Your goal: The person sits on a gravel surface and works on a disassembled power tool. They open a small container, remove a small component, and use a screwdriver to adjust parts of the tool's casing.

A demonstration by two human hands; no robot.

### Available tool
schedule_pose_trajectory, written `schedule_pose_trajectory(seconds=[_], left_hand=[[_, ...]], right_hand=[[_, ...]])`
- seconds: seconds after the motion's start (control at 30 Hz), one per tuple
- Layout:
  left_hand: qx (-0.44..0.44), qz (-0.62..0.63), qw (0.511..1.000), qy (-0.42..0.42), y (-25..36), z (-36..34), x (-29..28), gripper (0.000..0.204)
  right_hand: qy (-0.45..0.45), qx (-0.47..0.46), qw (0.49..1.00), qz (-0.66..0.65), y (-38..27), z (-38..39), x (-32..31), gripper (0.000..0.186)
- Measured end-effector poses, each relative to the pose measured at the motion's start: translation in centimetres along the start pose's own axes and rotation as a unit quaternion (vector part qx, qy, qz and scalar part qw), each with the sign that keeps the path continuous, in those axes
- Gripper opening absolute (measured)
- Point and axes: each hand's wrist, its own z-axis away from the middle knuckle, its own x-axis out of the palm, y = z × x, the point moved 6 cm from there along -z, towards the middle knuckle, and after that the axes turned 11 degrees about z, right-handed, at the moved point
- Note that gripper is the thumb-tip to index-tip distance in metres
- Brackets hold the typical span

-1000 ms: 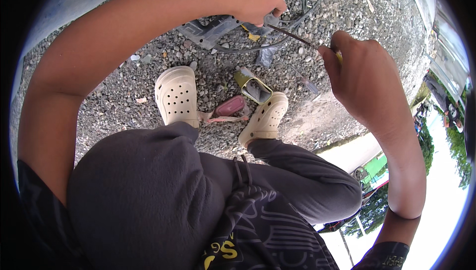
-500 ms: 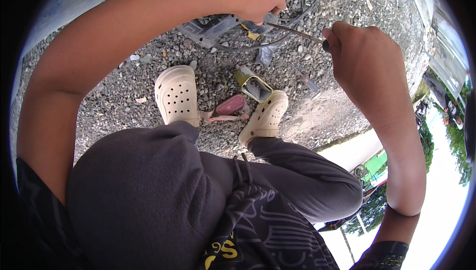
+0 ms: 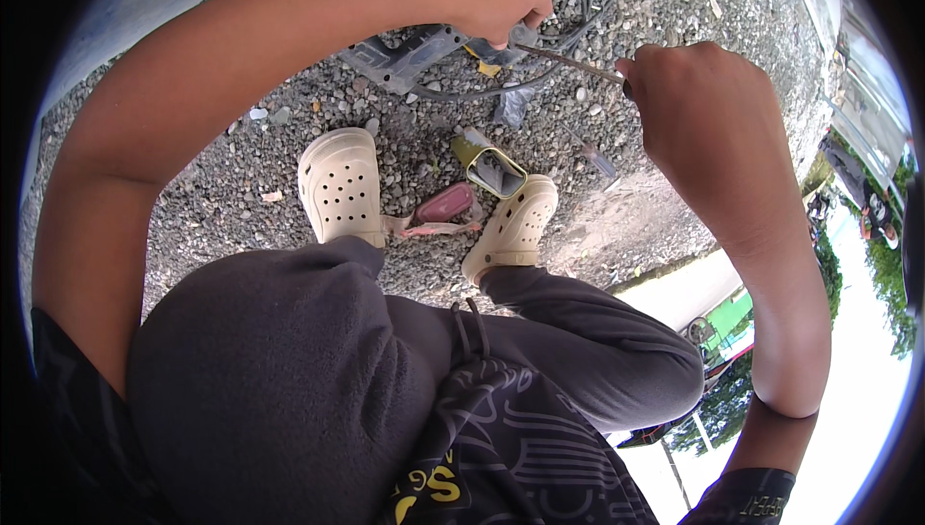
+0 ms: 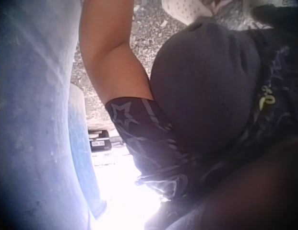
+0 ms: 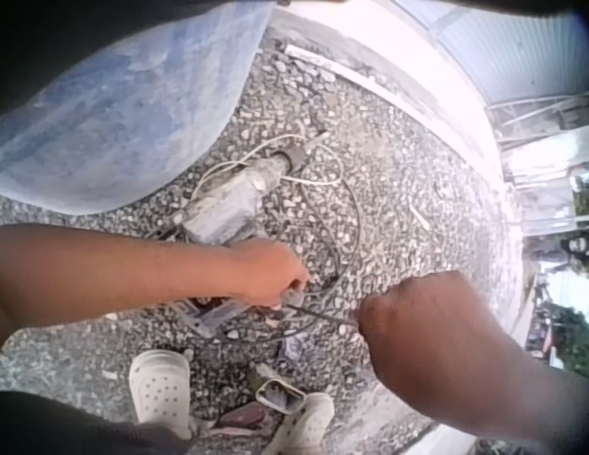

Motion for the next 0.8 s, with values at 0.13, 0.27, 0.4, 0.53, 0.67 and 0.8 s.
schedule_pose_trajectory(seconds=[0.13,0.27,0.4,0.53,0.67,0.8], left_hand=[[0.016,0.008,1.0,0.014,-0.5,-0.3,0.1,0.041],[0.031,-0.003,0.999,0.036,-0.5,-0.8,0.5,0.044],[0.05,-0.007,0.998,0.039,-0.6,-0.4,0.3,0.043],[0.042,-0.001,0.999,0.023,-0.4,-0.3,0.3,0.04],[0.009,0.008,1.0,0.021,-0.5,-0.8,0.4,0.04],[0.003,0.03,0.996,0.089,-1.9,-1.0,0.6,0.042]], right_hand=[[0.069,-0.009,0.99,-0.124,0.0,0.0,-0.9,0.024],[0.047,-0.015,0.995,-0.089,0.0,-0.1,-1.0,0.023],[0.016,-0.025,0.997,-0.072,-0.5,0.0,-0.8,0.024],[-0.009,-0.009,0.994,-0.106,0.0,-0.4,-0.4,0.028],[-0.095,0.015,0.986,-0.139,0.9,-0.5,0.7,0.028],[-0.115,0.007,0.978,-0.172,1.3,0.5,1.6,0.019]])
